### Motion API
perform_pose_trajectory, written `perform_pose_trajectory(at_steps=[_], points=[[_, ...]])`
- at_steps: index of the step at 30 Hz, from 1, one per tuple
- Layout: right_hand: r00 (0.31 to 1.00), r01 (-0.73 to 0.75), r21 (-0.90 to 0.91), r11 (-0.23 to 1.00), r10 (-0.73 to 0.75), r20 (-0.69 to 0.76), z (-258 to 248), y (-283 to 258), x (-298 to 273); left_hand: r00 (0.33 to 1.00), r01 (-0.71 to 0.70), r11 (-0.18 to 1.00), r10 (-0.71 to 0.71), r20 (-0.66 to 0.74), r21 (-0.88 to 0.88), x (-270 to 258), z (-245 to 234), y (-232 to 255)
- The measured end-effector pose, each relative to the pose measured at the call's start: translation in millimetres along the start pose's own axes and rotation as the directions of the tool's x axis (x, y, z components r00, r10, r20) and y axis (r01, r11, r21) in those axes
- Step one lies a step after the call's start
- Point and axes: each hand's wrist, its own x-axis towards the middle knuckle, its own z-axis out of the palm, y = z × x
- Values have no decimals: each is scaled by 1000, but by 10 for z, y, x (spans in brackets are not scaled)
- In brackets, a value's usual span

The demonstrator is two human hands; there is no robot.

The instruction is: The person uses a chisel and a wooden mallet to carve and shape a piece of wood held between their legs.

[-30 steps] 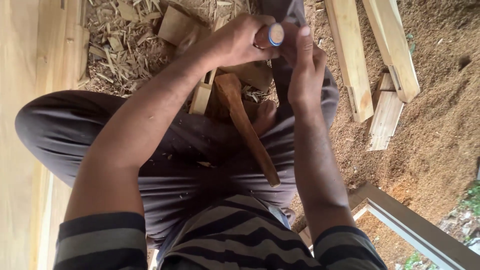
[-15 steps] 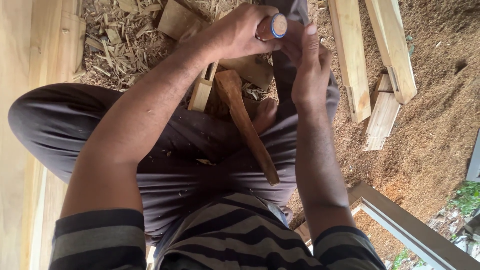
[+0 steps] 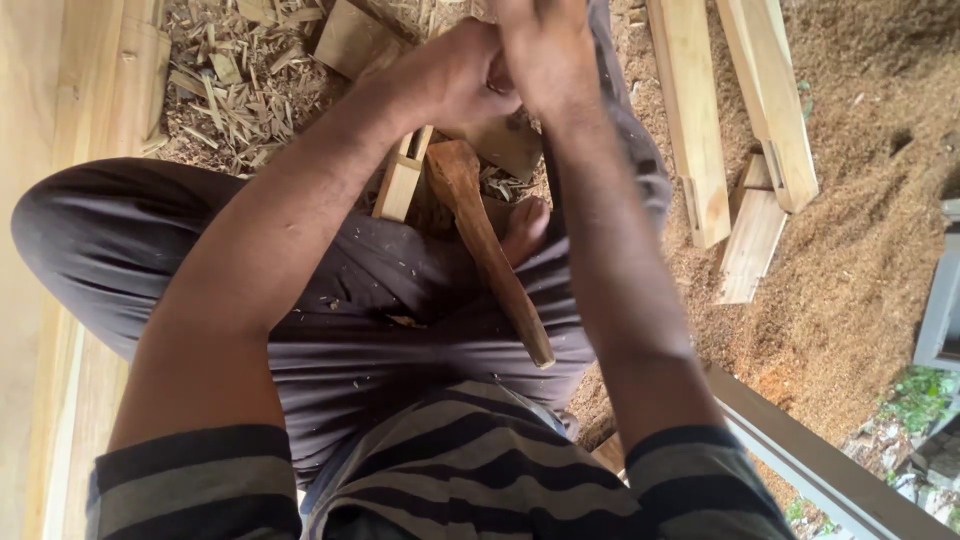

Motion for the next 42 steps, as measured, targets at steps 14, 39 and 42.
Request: perform_pose_trajectory(at_steps=[14,39,42], points=[[964,211,-508,835,-91,251,221,-443,262,949,-291,956,294,-117,43,-92,102,-462],[989,-19,296,955,60,-132,-628,-673,-318,959,-155,983,127,-252,-95,92,133,121],[993,-32,345,938,69,-94,-664,-736,-354,969,-97,991,72,-238,-93,70,95,134]])
